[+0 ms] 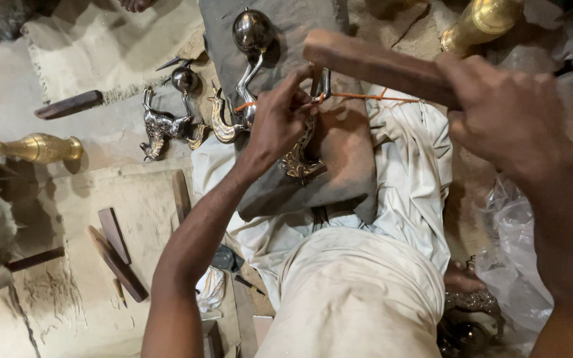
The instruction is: The person sits cross-legged on the floor holding a small punch against a brass bird figurine resting on a sandbag on their lap, and repeatedly strikes the punch with a wooden mallet to work the figurine's surface, repositioning the punch and cord between strikes.
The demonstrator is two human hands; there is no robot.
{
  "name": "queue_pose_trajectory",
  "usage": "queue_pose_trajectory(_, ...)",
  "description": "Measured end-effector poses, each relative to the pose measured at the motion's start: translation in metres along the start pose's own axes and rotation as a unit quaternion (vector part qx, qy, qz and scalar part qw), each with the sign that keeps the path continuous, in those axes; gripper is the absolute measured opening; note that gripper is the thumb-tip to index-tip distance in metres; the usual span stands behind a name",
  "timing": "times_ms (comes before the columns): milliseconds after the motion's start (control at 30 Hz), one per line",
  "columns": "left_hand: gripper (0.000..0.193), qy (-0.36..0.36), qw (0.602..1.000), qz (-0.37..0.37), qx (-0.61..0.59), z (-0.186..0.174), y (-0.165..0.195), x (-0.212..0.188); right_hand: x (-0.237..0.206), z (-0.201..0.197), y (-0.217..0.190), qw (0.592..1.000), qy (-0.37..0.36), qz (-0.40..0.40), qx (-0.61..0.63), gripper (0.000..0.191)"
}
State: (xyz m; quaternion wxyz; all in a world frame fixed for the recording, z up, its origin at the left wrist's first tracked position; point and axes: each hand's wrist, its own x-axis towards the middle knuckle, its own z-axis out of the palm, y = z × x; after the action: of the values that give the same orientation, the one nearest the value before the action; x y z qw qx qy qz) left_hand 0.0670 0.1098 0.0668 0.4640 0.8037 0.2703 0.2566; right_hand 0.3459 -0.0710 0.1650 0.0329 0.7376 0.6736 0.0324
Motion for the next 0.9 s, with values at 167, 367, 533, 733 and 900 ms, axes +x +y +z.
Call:
queue_pose_trajectory(167,0.066,-0.009,0.999,0.052,0.008,-0.001,0.000,-0.001,-0.011,0.008,-0.008,0.986,0.100,0.017,0.133,0.053)
queue_pose_trajectory(367,0.068,-0.051,0.996,0.040,0.067,-0.001,0.007,0.008,-0.028,0.052,-0.019,0.925,0.175,0.066,0.330,0.046)
queue_pose_trajectory(533,0.070,-0.057,0.988,0.090,0.108,-0.003,0.025,0.004,-0.041,0.051,-0.014,0.951,0.051,0.095,0.291,0.050)
queue_pose_trajectory(733,0.070,-0.101,0.984,0.066,0.128,0.001,0.037,0.017,-0.056,0.042,-0.023,0.946,-0.051,0.168,0.273,0.065)
queue_pose_trajectory(900,0.070,-0.136,0.973,0.009,0.188,0.005,0.040,0.022,-0.070,0.058,-0.028,0.904,0.060,0.127,0.404,0.067)
